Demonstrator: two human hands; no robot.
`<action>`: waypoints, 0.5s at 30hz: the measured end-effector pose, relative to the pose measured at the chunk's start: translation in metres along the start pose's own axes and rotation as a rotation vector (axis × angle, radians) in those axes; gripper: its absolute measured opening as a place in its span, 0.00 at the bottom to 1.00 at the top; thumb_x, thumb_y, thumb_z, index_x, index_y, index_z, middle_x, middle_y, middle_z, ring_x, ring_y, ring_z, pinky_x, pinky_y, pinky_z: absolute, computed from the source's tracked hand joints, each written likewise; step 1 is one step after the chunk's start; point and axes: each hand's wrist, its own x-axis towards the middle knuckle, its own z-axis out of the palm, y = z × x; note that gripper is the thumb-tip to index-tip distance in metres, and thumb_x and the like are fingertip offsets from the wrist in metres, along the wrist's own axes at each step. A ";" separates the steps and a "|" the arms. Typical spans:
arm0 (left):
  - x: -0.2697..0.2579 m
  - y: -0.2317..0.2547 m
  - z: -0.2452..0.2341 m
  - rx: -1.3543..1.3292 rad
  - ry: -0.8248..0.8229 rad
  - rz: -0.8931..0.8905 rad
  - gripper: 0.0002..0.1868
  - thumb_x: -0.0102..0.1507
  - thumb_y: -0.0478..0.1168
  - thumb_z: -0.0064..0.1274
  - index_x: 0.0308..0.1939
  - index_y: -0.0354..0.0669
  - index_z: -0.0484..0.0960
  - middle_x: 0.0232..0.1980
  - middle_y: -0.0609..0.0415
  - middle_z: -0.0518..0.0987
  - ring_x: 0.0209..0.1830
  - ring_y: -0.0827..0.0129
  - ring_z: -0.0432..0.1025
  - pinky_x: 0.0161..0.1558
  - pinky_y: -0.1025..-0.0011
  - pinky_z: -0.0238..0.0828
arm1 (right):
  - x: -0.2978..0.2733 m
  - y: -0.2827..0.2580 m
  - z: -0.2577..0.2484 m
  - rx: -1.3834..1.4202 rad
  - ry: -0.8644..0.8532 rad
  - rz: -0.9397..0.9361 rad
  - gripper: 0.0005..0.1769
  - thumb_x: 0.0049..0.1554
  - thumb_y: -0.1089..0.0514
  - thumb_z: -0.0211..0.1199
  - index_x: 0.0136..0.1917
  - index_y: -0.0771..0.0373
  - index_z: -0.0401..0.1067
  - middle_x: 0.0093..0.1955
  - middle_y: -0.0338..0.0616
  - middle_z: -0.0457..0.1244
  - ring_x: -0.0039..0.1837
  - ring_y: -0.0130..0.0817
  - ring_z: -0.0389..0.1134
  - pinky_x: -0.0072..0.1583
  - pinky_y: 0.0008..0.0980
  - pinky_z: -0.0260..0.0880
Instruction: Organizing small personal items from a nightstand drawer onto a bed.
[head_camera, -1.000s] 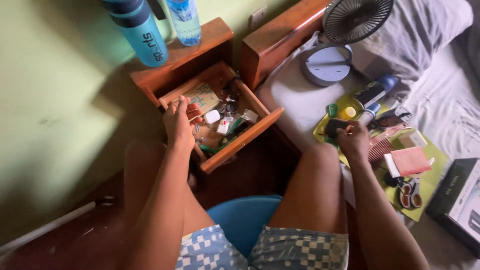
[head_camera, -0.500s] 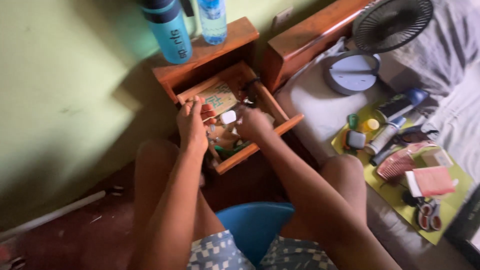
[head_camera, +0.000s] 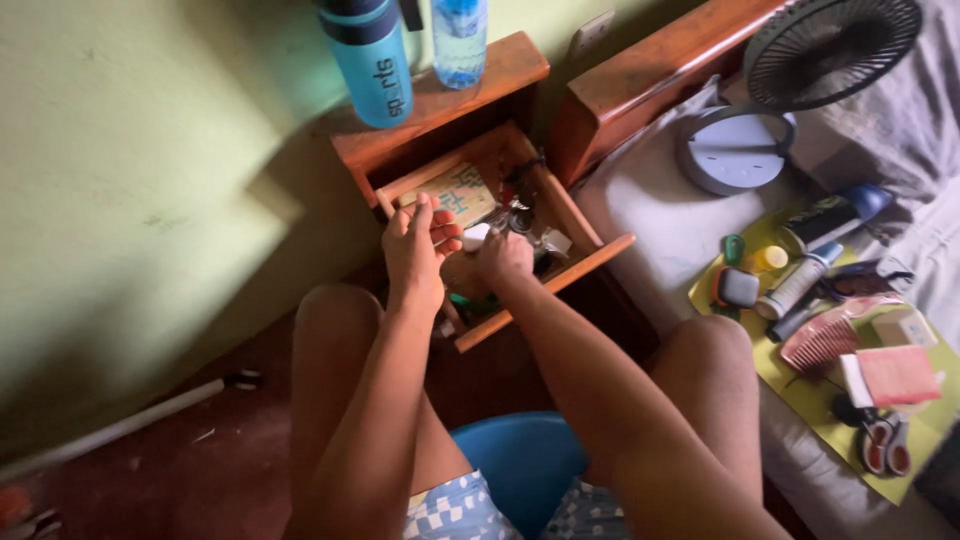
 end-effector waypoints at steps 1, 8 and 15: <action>0.005 -0.004 0.000 -0.009 -0.001 0.006 0.21 0.79 0.55 0.59 0.61 0.41 0.84 0.44 0.45 0.90 0.34 0.63 0.88 0.31 0.73 0.87 | 0.006 0.002 0.007 -0.039 -0.039 0.001 0.26 0.61 0.37 0.70 0.58 0.60 0.86 0.47 0.48 0.79 0.53 0.53 0.84 0.51 0.54 0.87; 0.022 -0.028 -0.005 0.033 -0.037 0.039 0.14 0.78 0.53 0.61 0.55 0.49 0.85 0.39 0.50 0.90 0.30 0.66 0.88 0.26 0.71 0.88 | -0.050 0.017 -0.094 0.374 -0.029 0.050 0.40 0.52 0.50 0.71 0.77 0.57 0.68 0.58 0.58 0.78 0.62 0.66 0.83 0.65 0.65 0.85; 0.031 -0.035 -0.010 0.089 -0.144 0.045 0.13 0.80 0.56 0.58 0.54 0.53 0.83 0.40 0.54 0.90 0.32 0.68 0.88 0.27 0.70 0.90 | -0.170 0.181 -0.203 1.006 0.304 -0.128 0.52 0.62 0.54 0.72 0.93 0.61 0.54 0.55 0.71 0.73 0.60 0.69 0.76 0.61 0.65 0.74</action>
